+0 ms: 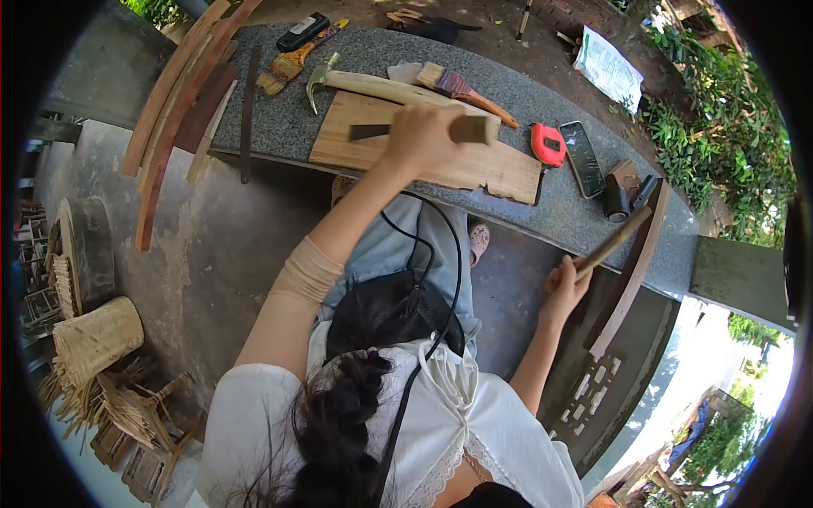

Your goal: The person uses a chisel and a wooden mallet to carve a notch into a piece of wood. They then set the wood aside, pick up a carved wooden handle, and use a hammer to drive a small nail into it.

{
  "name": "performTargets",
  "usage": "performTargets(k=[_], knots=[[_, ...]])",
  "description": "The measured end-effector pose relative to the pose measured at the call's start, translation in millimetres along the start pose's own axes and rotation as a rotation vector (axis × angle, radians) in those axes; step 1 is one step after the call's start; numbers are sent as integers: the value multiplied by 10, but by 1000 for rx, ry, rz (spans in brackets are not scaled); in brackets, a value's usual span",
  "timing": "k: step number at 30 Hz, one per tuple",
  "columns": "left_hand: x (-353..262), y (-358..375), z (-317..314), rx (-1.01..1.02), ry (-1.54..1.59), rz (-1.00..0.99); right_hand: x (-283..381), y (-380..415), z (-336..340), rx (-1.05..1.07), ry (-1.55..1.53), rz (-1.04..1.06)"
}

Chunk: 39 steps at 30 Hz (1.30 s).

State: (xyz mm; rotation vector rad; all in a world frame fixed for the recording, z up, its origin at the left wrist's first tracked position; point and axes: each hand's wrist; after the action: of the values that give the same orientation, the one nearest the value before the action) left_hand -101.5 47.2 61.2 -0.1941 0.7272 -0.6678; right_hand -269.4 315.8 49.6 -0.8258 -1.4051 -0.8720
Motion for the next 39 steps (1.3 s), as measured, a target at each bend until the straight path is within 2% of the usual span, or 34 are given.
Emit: performTargets(k=[1, 2, 3, 4, 6, 9, 11, 16, 18, 19, 20, 21, 22, 24, 27, 28, 30, 31, 32, 33, 35, 36, 37, 39], knots=[[-195, 10, -190, 15, 88, -69, 19, -17, 139, -81, 6, 26], [-409, 12, -404, 172, 101, -62, 15, -4, 244, -86, 8, 29], [-688, 40, -559, 223, 135, -92, -6, 20, 354, -104, 13, 9], [-859, 74, -854, 199, 189, -223, -22, 44, 452, -125, 19, -11], [-1274, 175, -1176, 291, 281, -315, -34, 94, 601, -155, 43, -10], [-1687, 335, -1460, 324, 306, -425, 101, 76, 884, -262, 112, 27], [-1725, 389, -1501, 329, 290, -431, 307, 10, 1227, -340, 108, 84], [-1414, 327, -1445, 305, 269, -371, 819, -230, 1477, -730, -34, 449], [-1282, 298, -1358, 287, 206, -295, 726, -273, 1111, -910, -123, 550], [-1251, 300, -1322, 288, 207, -293, 472, -233, 917, -803, -70, 595], [-1222, 281, -1282, 272, 181, -276, 244, -75, 537, -593, -195, 350], [-1169, 257, -1241, 255, 152, -260, 63, 98, 295, -220, 18, 174], [-1074, 227, -1186, 250, 145, -264, 36, 127, 309, -218, 10, 177], [-839, 189, -1054, 204, 134, -159, 18, 219, 410, 217, 267, -50], [-673, 143, -706, 204, 22, -84, 459, -67, 590, -215, -15, 72], [-646, 126, -643, 194, 40, -80, 358, -118, 527, -215, -12, 79], [-613, 112, -621, 190, 51, -67, 43, -137, 280, -458, -464, 374], [-582, 98, -599, 189, 55, -54, 51, 101, -225, -431, -346, 340], [-514, 91, -572, 183, 54, -57, -273, 265, -358, -103, -49, 302], [-413, 63, -548, 157, 29, -31, -255, 245, -357, -104, -56, 315], [-181, 70, -423, 126, -12, 18, -139, 204, -268, 332, 152, 64], [-51, 65, -346, 105, -31, 46, 73, 40, -135, 210, 131, 64], [25, 83, -289, 113, -22, 48, 328, -43, -141, 20, -73, 35], [126, 86, -193, 89, -86, 74, 431, -160, -267, -318, -356, 215]])
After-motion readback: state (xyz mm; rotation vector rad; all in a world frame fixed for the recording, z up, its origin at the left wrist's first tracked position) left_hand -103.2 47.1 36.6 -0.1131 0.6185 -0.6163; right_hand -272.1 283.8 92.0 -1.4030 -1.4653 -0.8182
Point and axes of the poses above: each hand's wrist, its own y-axis away from the middle knuckle, its own z-axis out of the back of the hand, x = y × z, and after that the axes turned 5 degrees about z, right-handed
